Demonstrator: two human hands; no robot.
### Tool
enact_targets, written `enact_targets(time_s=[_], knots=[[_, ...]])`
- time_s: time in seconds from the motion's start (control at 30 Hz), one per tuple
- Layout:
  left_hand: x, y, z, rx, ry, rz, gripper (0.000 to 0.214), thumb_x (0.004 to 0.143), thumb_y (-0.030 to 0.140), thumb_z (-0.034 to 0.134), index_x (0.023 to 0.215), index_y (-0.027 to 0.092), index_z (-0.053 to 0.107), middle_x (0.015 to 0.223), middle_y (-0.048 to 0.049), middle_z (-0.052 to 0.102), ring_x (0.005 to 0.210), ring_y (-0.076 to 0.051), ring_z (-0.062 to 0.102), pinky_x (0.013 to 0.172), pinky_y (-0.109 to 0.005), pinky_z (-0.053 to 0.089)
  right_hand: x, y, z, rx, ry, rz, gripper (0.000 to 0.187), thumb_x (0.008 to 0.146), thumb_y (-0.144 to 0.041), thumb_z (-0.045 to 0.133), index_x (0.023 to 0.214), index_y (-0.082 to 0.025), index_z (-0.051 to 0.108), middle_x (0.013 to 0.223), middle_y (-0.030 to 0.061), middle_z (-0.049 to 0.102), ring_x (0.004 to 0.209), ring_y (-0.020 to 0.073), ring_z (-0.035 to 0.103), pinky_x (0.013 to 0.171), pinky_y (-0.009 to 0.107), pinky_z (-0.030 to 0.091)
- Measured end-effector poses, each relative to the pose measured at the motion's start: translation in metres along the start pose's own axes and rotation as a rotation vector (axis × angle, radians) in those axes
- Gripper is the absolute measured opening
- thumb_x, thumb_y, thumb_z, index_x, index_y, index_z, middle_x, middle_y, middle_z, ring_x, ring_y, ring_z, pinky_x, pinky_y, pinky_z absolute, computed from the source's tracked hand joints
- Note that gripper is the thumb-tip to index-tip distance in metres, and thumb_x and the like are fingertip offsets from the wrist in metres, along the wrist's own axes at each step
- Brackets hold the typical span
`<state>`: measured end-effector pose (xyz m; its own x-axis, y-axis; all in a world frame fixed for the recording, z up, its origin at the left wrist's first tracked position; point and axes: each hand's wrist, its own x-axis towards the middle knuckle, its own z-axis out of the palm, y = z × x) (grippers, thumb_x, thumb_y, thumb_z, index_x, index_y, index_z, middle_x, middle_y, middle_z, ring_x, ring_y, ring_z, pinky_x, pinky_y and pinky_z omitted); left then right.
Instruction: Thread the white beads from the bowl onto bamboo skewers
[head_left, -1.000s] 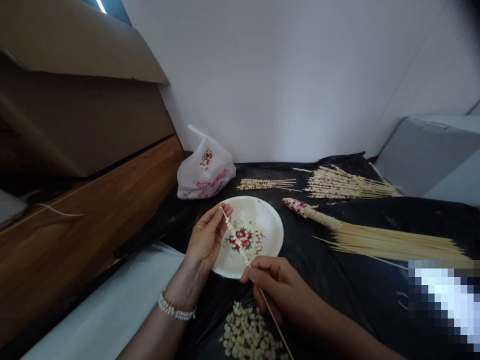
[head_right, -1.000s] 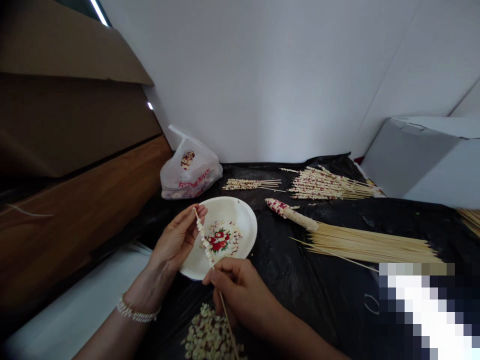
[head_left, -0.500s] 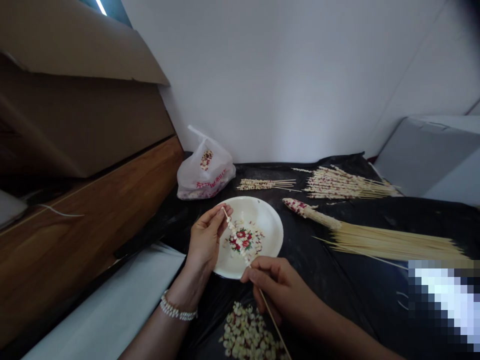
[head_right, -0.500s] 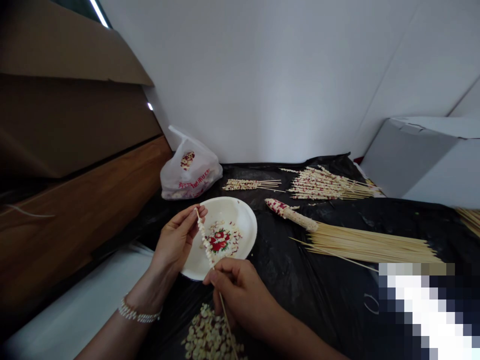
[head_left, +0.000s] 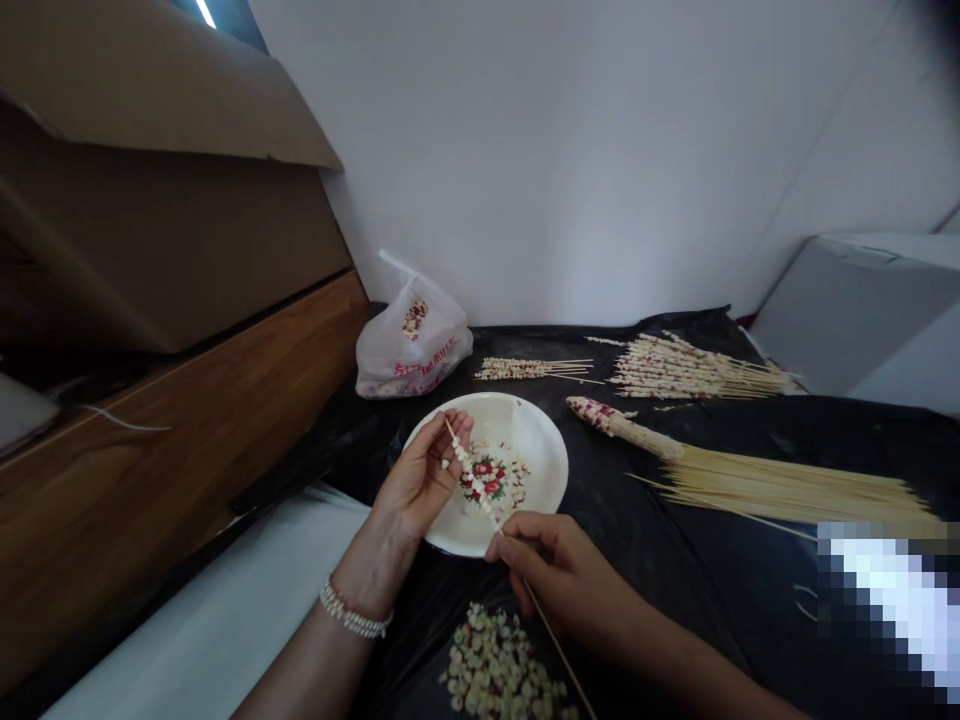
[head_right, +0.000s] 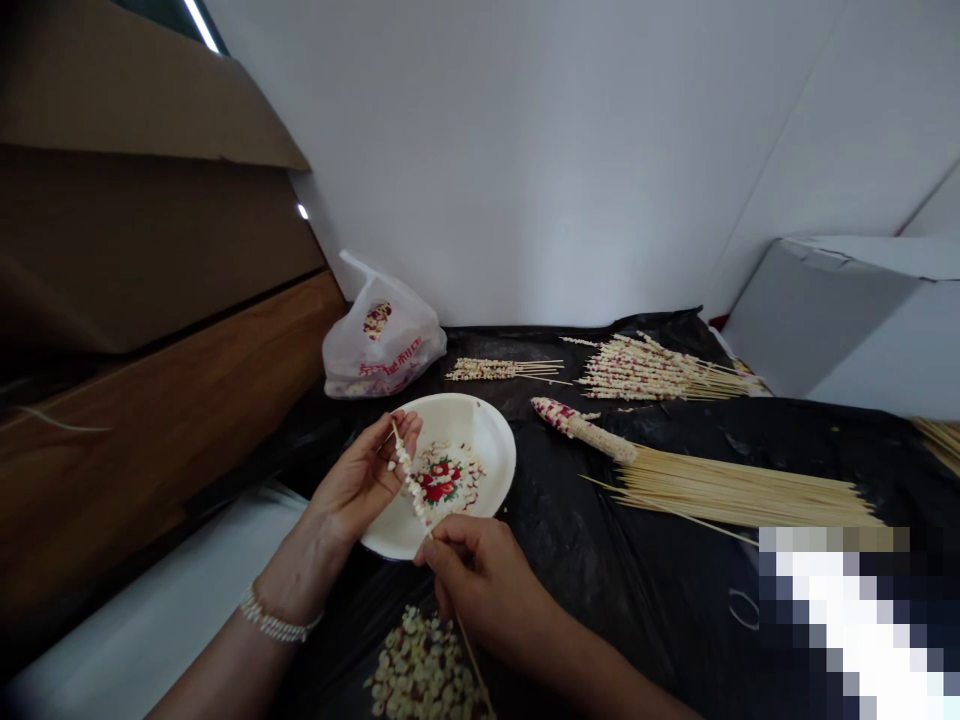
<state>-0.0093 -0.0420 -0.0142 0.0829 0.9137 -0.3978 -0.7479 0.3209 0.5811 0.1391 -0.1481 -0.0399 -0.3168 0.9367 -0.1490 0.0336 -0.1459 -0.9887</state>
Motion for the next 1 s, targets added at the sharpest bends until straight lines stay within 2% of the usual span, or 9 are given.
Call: enact_targets(time_s=[0.27,0.6,0.83,1.0], knots=[[-0.0007,0.0022,0.0000,-0.037,0.000,-0.013,0.016,0.089,0.004,0.052,0.088,0.005,0.069,0.083,-0.0118,0.075,0.077,-0.017,0.073,0.069,-0.023,0.060,0.0004,-0.0010,0.0009,-0.005,0.014,0.006,0.020,0.090,-0.028,0.051,0.078,-0.016,0.061,0.045,-0.0069,0.049,0.037,0.0056,0.036,0.040,0.018,0.027],[-0.0015,-0.0006,0.0007,0.046,-0.012,-0.002,0.012,0.088,0.008,0.058,0.091,0.006,0.069,0.086,-0.0104,0.075,0.075,-0.015,0.072,0.063,-0.019,0.060,-0.0008,-0.0009,0.0011,0.025,0.014,0.030,0.018,0.089,-0.027,0.050,0.079,-0.016,0.061,0.044,-0.0075,0.048,0.035,0.0050,0.035,0.038,0.017,0.027],[-0.0035,-0.0015,0.0001,0.077,-0.032,-0.013,0.012,0.087,0.009,0.058,0.092,0.007,0.070,0.088,-0.0113,0.075,0.077,-0.014,0.072,0.068,-0.019,0.059,-0.0012,-0.0012,0.0015,0.026,0.019,-0.002,0.019,0.089,-0.026,0.050,0.077,-0.016,0.061,0.044,-0.0066,0.049,0.038,0.0057,0.037,0.041,0.017,0.028],[-0.0039,-0.0030,-0.0006,0.162,-0.045,-0.019,0.013,0.088,0.010,0.058,0.093,0.007,0.070,0.087,-0.0107,0.075,0.077,-0.014,0.071,0.066,-0.017,0.058,-0.0010,-0.0025,0.0004,0.031,0.017,0.020,0.019,0.089,-0.028,0.050,0.078,-0.016,0.060,0.045,-0.0073,0.049,0.036,0.0054,0.035,0.039,0.018,0.026]])
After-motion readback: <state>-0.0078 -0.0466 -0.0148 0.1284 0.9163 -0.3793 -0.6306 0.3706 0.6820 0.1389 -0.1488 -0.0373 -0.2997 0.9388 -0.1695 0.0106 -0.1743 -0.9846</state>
